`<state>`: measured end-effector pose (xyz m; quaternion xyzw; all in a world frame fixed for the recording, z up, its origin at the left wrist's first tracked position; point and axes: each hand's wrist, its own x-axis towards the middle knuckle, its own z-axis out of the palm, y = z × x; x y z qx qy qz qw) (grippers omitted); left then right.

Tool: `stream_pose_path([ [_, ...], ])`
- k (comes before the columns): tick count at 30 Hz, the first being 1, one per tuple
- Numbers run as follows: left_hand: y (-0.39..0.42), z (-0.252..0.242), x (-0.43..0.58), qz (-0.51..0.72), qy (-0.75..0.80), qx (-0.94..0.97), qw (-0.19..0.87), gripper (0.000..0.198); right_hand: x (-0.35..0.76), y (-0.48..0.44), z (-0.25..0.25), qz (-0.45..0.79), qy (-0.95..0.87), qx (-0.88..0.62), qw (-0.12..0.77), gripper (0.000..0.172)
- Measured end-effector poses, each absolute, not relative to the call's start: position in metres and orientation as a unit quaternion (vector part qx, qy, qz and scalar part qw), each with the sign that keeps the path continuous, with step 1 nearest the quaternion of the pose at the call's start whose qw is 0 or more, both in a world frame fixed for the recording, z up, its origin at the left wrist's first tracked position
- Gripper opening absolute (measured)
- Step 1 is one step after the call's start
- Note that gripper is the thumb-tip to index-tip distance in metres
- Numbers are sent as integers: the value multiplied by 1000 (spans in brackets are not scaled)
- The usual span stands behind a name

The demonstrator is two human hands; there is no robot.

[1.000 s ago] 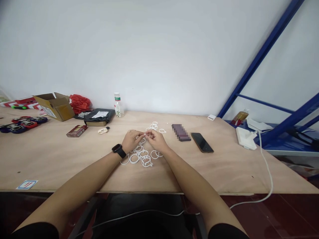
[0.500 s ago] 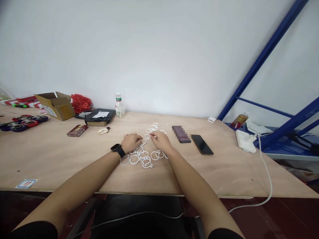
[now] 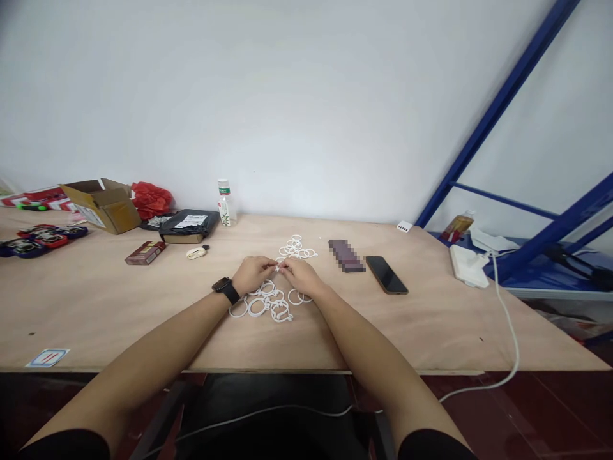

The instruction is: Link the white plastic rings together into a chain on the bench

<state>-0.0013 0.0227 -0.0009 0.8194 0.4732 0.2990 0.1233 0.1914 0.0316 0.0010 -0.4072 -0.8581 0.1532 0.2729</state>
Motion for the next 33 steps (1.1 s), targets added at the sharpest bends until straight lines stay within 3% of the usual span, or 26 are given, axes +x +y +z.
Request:
stream_pose_path([
  [5,23,0,0,391,404,818,126,23,190,32,1,190,-806,-413,379,13],
  [13,20,0,4,416,390,820,55,19,183,26,-1,251,-730,-422,476,19],
  [20,16,5,7,323,415,850,26,26,184,33,-3,223,-741,-439,457,16],
  [25,12,9,7,322,461,826,32,39,198,47,2,99,-755,-461,456,19],
  [29,16,10,-1,273,483,829,72,26,205,41,9,94,-788,-466,391,23],
  [33,23,10,-12,260,509,813,110,26,192,25,10,148,-874,-361,291,27],
])
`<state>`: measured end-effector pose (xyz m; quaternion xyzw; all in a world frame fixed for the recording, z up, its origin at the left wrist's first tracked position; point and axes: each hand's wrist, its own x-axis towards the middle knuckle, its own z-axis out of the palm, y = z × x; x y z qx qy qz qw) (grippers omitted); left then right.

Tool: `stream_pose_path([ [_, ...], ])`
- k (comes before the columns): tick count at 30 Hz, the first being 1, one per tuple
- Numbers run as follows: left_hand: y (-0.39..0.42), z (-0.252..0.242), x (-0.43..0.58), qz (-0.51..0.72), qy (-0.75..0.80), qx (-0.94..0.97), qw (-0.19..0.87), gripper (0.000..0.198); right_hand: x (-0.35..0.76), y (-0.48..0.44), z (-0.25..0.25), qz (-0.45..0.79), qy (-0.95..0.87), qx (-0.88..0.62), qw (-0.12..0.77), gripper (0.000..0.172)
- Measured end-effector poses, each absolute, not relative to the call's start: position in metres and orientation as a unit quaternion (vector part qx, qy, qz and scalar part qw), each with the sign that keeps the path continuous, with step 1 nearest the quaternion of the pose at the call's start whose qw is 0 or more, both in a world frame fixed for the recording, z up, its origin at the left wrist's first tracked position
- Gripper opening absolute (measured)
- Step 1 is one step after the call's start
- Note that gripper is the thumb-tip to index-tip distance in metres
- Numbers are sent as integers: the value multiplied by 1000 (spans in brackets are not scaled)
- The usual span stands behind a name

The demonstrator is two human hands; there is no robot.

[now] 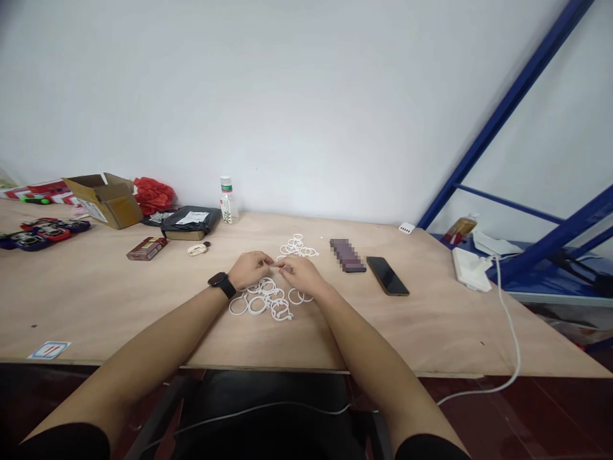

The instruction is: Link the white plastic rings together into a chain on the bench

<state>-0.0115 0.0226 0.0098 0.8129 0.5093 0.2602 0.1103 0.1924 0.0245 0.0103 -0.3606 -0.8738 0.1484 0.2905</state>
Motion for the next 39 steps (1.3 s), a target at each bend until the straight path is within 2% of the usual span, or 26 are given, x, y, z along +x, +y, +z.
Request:
stream_pose_path([
  [3,26,8,-14,283,534,789,107,32,181,16,8,167,-919,-290,208,33],
  [7,27,5,-10,273,508,810,110,32,180,14,7,184,-925,-287,169,24],
  [11,24,5,-6,282,475,826,109,31,188,19,11,180,-910,-303,220,10],
  [15,21,6,-6,301,474,820,112,31,190,23,12,164,-894,-332,253,14],
  [19,22,5,-6,292,486,816,111,30,188,22,7,185,-900,-311,242,23],
  [26,23,3,-5,285,479,823,112,29,188,24,2,187,-898,-328,227,20],
  [35,15,12,-3,298,440,837,126,30,190,26,5,122,-844,-385,352,21],
  [39,14,12,-3,311,442,830,136,28,190,26,5,118,-835,-380,380,19],
])
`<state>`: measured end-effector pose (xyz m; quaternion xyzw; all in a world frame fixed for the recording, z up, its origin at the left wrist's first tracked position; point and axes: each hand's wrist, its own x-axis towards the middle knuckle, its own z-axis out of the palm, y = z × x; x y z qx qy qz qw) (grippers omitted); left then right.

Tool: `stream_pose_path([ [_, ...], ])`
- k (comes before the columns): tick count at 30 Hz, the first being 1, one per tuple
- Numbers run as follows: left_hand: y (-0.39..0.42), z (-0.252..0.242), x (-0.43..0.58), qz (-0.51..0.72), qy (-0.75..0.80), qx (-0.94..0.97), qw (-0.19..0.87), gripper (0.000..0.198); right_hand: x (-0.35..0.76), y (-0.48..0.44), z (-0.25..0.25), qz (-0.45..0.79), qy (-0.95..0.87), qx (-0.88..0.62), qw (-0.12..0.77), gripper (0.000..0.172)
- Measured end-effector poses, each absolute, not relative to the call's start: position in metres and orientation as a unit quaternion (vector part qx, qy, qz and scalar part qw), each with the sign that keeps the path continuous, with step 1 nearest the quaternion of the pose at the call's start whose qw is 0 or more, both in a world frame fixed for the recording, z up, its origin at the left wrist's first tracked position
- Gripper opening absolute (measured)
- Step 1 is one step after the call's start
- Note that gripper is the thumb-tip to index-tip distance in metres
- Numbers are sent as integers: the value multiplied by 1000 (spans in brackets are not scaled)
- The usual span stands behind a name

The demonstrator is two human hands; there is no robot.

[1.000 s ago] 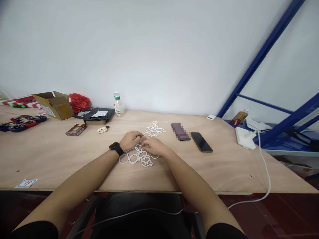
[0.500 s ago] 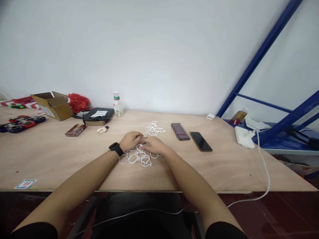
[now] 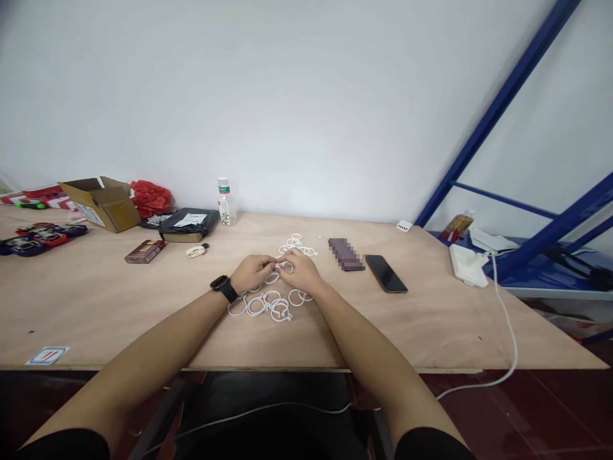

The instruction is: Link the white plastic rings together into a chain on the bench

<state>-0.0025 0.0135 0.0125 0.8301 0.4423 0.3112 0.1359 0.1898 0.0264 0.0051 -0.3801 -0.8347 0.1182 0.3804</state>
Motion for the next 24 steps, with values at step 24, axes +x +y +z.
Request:
stream_pose_path([
  [24,18,6,4,320,434,838,85,27,197,32,10,74,-829,-398,385,17],
])
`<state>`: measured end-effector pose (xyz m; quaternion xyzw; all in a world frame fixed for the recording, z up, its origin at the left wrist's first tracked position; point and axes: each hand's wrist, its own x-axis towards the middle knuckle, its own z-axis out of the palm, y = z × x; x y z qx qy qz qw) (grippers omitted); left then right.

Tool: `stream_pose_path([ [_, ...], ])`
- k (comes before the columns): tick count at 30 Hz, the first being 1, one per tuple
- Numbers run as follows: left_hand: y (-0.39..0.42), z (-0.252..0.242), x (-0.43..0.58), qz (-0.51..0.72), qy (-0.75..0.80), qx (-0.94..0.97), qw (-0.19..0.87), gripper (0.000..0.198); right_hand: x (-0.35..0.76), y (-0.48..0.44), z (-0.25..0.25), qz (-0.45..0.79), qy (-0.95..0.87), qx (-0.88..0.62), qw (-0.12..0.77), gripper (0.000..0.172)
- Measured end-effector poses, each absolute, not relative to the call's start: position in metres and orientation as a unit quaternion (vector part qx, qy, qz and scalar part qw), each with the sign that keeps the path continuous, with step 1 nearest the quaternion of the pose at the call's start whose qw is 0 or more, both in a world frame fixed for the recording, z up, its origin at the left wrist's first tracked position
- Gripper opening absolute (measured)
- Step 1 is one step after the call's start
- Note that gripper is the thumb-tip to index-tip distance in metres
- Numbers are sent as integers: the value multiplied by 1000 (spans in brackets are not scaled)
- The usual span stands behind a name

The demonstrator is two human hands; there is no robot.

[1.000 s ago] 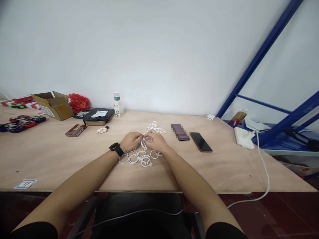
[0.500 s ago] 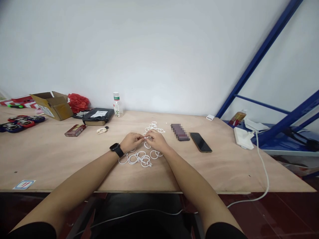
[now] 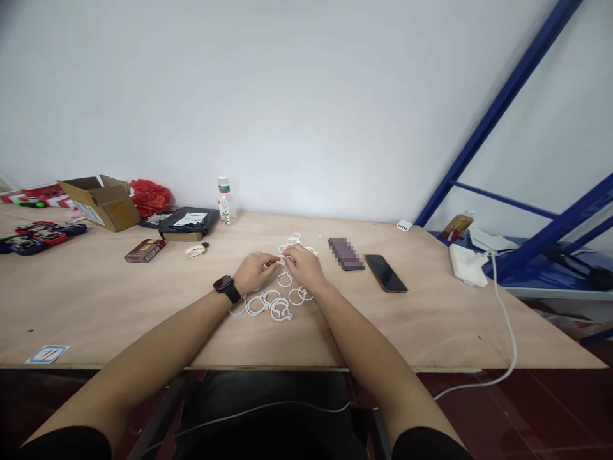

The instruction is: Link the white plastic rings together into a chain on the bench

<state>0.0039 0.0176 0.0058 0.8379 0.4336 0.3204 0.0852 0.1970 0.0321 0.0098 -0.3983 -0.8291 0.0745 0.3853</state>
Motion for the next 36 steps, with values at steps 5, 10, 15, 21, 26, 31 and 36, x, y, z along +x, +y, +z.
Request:
stream_pose_path([
  [5,14,3,6,238,437,864,79,26,207,43,7,74,-798,-468,373,24],
  [10,12,3,8,192,485,851,63,13,202,38,7,112,-833,-428,331,25],
  [15,13,4,4,181,531,825,67,17,196,32,4,144,-881,-386,234,36],
  [21,14,7,3,147,533,831,62,19,196,32,4,186,-891,-362,200,19],
  [26,13,8,4,142,537,829,59,21,197,32,3,189,-899,-345,193,20],
  [31,12,8,5,202,503,838,71,29,197,33,1,187,-882,-371,222,17],
  [36,13,6,6,224,472,849,74,37,195,32,2,197,-853,-402,269,16],
])
